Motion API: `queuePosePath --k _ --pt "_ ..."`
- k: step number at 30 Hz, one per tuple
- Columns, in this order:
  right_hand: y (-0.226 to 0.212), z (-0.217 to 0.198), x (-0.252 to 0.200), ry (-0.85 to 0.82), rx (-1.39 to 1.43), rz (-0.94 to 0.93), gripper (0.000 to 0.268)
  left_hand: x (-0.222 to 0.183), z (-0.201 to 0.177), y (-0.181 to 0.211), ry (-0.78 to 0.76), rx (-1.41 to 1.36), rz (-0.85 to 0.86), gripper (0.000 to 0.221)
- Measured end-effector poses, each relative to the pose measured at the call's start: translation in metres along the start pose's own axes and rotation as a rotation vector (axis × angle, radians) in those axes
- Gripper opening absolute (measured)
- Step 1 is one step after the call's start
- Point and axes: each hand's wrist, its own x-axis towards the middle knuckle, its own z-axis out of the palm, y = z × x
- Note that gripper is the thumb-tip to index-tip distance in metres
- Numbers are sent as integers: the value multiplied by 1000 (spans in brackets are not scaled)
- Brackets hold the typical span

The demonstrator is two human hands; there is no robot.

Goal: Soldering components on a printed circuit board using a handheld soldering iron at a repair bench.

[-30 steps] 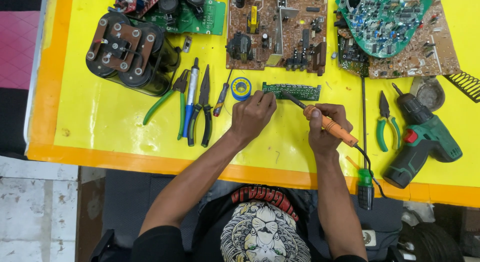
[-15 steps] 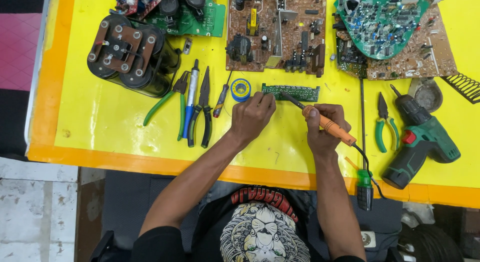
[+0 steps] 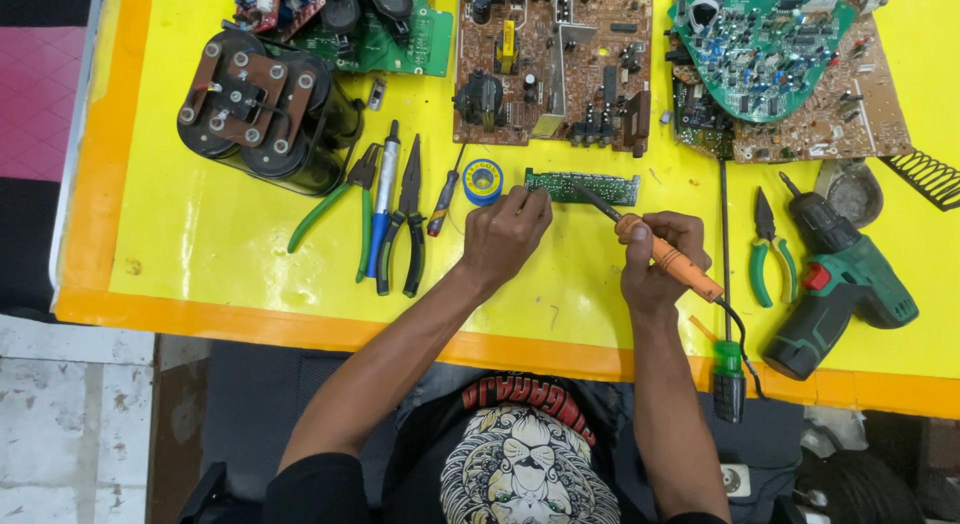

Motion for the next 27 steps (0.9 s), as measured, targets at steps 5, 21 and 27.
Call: queuePosePath --k 5,21,27 --pt "11 -2 -7 1 35 2 28 -1 1 0 16 6 20 7" --pt "11 -2 -9 7 2 -12 26 0 0 -1 -5 0 2 8" --pt "15 -2 -11 10 19 -4 27 0 -1 0 -20 -8 2 8"
